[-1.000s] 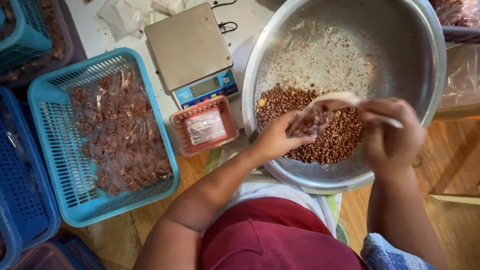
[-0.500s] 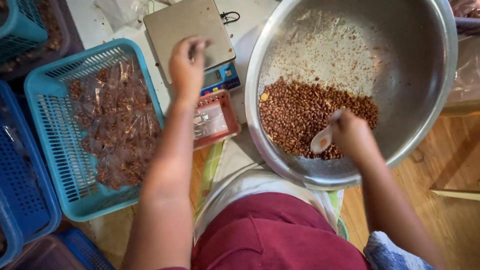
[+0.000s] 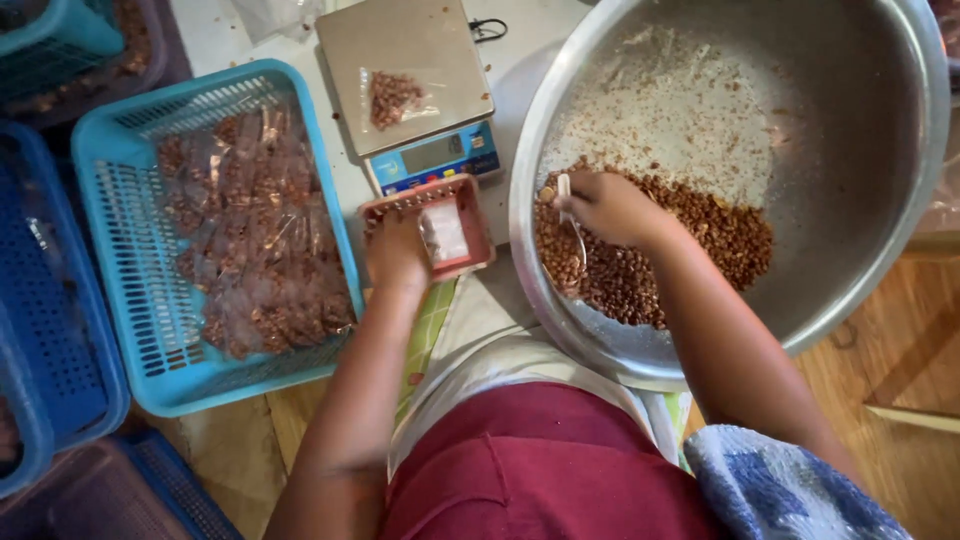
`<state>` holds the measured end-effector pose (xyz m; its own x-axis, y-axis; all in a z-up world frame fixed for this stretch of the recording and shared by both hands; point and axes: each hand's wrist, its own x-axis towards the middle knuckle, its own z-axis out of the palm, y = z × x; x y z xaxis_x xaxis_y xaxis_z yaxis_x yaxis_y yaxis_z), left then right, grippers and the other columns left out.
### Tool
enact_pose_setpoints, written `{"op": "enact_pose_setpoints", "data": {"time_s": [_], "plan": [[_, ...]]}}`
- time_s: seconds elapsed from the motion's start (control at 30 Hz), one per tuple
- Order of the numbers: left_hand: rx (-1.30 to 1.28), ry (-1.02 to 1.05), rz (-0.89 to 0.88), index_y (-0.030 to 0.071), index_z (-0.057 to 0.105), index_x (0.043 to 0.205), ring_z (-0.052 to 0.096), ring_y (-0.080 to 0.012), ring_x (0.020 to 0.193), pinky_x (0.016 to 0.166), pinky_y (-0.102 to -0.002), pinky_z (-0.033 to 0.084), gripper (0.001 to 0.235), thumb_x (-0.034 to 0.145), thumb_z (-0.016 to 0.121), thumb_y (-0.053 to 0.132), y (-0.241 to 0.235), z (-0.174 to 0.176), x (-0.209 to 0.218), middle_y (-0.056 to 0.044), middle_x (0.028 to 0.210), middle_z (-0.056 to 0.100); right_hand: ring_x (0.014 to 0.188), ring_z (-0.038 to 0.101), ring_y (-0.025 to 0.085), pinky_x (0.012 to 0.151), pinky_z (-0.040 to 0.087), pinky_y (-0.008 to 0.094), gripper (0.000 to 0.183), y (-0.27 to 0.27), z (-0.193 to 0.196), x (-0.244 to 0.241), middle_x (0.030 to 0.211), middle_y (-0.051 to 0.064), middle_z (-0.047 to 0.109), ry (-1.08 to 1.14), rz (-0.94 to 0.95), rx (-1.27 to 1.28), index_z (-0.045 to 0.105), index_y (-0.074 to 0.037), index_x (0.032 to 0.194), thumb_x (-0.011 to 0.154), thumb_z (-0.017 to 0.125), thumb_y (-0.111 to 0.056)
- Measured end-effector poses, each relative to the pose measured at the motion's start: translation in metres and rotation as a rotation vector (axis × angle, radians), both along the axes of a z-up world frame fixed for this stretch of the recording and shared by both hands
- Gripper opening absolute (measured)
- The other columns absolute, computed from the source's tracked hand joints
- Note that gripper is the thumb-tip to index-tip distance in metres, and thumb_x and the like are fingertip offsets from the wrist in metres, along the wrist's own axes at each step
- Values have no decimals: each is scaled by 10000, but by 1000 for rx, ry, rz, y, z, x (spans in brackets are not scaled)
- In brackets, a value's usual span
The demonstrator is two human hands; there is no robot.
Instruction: Packing peanuts from a large bowl into small plastic bags and weighing them on a digital scale.
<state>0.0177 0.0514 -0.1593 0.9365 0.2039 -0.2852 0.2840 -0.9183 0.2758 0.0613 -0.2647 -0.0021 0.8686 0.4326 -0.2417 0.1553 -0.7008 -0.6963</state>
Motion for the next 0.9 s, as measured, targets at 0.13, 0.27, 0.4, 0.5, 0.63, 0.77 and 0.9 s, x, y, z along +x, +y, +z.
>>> {"op": "enact_pose_setpoints", "data": {"time_s": [0.13,0.27,0.4,0.5,0.63,0.77,0.9], "plan": [[-151,3,76,285,641,1287,627,-355,1227,1035,-535,500,378,921,641,380,-1,29,-7,-74,1304,624,779,704,395,785,525,533,280,-16,9,17,819,225,717,137,-8,110,729,10,1068,1005,619,-240],[-445,51,211,237,629,1169,611,-343,1258,1067,-527,460,293,1026,402,355,-32,93,-9,-63,1235,670,619,563,180,623,466,314,171,-35,31,5,696,55,587,186,-192,323,669,-14,940,1037,598,-136],[-1135,-712,207,125,549,1258,564,-130,902,906,-288,488,351,1112,433,423,-56,126,-5,-23,894,541,617,544,160,607,439,295,169,-60,10,-10,698,73,600,0,-389,434,693,-23,1066,1097,650,-183],[-1511,-617,96,96,557,1346,584,-113,931,910,-272,525,420,1118,413,418,-72,170,-9,-15,922,540,617,528,134,592,416,257,161,-70,6,-23,688,55,582,-114,-487,520,692,-33,1076,1123,647,-180],[-1750,-437,-30,37,639,1135,699,-280,1163,1040,-436,550,448,1102,438,435,-97,193,-13,-180,1115,735,623,540,118,586,421,228,167,-81,-2,-33,693,64,581,-223,-561,611,708,-31,1069,1143,629,-158],[-1872,-381,-134,77,586,1051,724,-309,1088,1016,-516,568,205,1057,612,280,-129,182,-23,-166,981,728,616,518,127,571,422,229,175,-77,30,-46,709,92,597,-272,-584,587,695,-1,1056,1155,625,-128],[-1447,-149,-356,128,611,1077,706,-184,961,882,-305,629,224,971,641,323,-154,171,-33,-45,1044,694,703,539,90,593,445,199,124,-79,72,-50,873,22,624,-250,-771,381,648,-78,1101,1189,580,-133]]}}
